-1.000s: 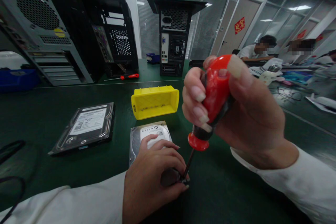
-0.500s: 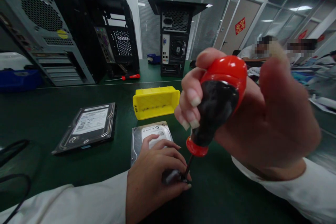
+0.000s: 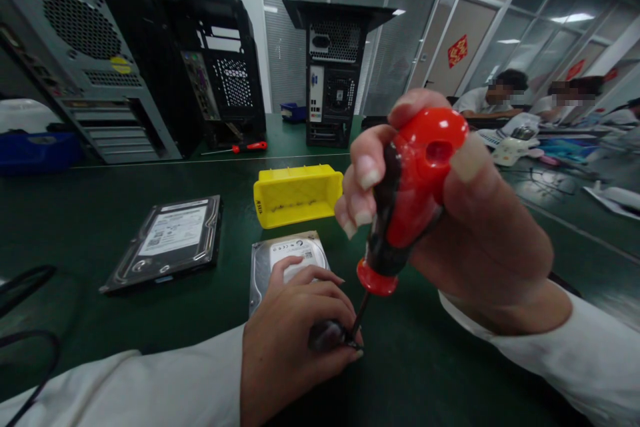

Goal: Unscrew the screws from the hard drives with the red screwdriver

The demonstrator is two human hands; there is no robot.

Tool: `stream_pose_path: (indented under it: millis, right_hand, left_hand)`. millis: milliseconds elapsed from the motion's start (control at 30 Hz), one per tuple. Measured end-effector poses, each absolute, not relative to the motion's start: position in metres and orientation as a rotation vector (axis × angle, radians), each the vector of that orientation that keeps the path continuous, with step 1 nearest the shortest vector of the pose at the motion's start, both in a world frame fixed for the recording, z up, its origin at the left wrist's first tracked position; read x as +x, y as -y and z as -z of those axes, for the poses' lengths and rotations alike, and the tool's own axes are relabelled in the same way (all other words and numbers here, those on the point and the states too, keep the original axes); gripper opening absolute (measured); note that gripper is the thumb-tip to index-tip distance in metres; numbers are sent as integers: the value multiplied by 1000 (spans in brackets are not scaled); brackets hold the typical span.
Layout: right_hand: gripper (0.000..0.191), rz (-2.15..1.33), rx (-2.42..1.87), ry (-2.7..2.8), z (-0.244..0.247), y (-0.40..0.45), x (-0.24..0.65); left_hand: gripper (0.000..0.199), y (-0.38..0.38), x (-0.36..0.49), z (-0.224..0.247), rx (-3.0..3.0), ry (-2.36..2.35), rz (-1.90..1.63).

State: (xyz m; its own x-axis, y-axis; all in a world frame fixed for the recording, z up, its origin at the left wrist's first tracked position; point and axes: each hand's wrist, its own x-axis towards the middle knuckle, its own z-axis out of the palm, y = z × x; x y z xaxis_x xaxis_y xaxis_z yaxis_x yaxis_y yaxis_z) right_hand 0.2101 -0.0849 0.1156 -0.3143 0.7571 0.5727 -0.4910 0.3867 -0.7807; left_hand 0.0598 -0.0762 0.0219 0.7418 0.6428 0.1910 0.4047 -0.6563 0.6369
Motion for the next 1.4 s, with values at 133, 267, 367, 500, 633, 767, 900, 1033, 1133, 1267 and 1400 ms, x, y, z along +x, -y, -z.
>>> stream_pose_path:
  millis: [133,267,367,500,633,767,900,1033,1133,1267,1400]
  right_hand:
    - [23,-1278,-246,1428,-115,82,206]
    - [29,-1286,-258,1460,-118,84,207]
    - [28,-1335,-272,1544,-121,87,211]
    - [31,-1334,-318,1602,-123,91,214]
    - [28,-1273,-350,1515,-122,87,212]
    - [22,-1382,-267,1487,-119,81,211]
    - [21,-1421,-270,1457,-116,82,210]
    - [20,-1352,-346,1512,-118,86,211]
    - [30,-1334,-320,1556,-118,86,213]
    - [20,-1331,-305,1538,-115,83,216]
    - [17,-1338,-305,1469,-113,79,215]
  left_hand:
    - [14,77,60,-22,2346,-783,-572]
    - [12,76,60,-22,2333,-791,-534]
    - [11,75,60,-23,2338,-778,-502]
    - [16,77,61,-24,2339,-816,-561]
    - [19,80,62,-24,2342,-826,-590]
    - [19,81,62,-23,2349,-829,-600]
    - [16,81,62,-22,2360,-830,-620]
    - [17,81,63,-22,2369,-834,-628]
    - [16,81,63,-22,2382,-829,-620]
    - [14,81,63,-23,2389,-824,-625]
    - [11,80,62,-22,2402,-808,-588]
